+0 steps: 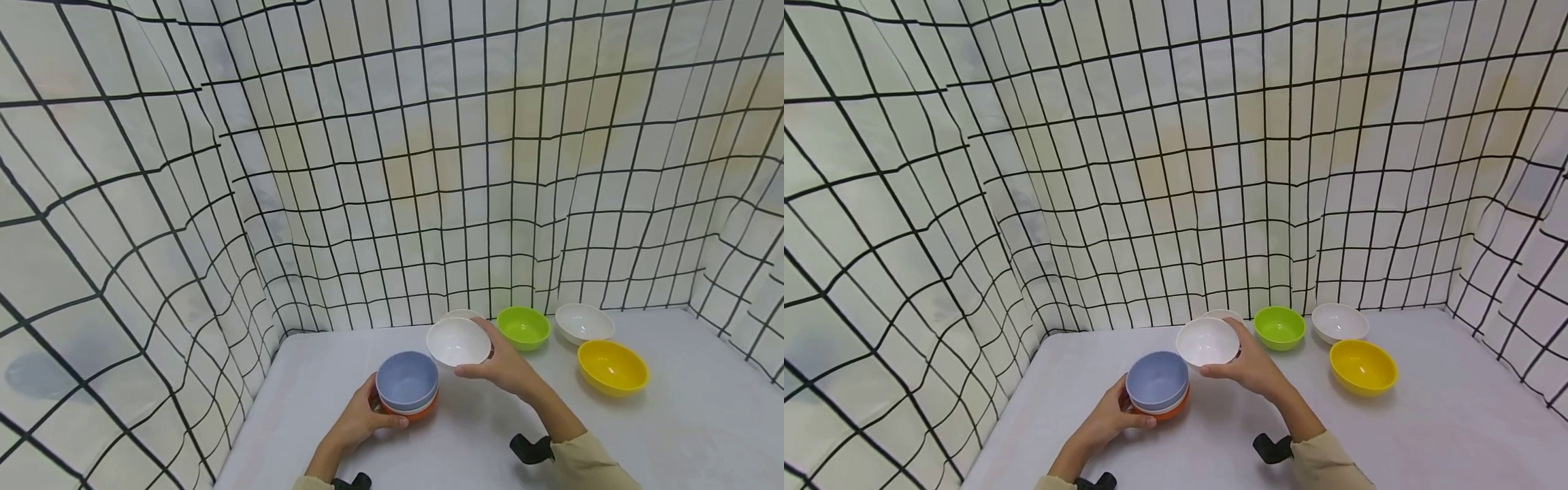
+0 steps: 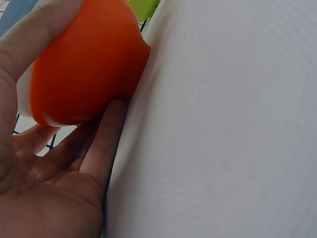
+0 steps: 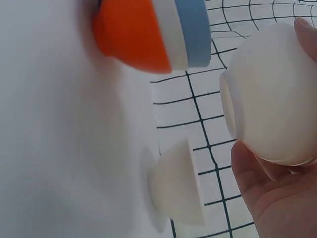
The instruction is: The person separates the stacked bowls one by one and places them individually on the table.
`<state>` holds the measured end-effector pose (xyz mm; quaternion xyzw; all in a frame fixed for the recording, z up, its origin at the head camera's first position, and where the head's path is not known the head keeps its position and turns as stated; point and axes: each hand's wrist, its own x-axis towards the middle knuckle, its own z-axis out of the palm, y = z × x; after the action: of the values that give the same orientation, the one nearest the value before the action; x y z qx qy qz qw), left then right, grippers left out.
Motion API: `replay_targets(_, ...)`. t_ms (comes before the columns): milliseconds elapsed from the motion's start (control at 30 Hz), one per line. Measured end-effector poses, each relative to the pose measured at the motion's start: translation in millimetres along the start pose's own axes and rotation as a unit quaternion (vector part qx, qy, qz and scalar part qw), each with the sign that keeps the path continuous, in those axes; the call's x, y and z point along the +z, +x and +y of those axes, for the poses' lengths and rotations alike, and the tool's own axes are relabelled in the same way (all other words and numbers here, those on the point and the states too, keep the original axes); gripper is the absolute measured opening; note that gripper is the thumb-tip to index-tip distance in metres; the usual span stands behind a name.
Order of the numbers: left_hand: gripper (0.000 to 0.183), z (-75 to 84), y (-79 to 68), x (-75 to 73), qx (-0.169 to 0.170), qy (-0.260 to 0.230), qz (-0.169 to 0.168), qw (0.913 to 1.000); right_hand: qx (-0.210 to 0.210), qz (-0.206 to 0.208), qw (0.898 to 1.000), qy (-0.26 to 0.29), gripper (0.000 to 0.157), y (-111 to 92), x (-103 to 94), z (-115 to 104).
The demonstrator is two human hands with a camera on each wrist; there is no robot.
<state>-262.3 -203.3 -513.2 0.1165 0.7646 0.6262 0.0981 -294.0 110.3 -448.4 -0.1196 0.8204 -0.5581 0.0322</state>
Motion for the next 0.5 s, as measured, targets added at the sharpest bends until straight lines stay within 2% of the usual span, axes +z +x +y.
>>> replay_targets(200,0.103,0.4,-0.6,0.9,-0.001,-0.002,0.002,1.0,0.011,0.005,1.0,-0.023,0.114,-8.1,-15.2,12.8)
replay_targets(500,0.104,2.5,-0.5,0.4,-0.006,-0.003,0.001,1.0,0.024,0.014,0.998,-0.051,0.109,-18.2,-35.8,30.5)
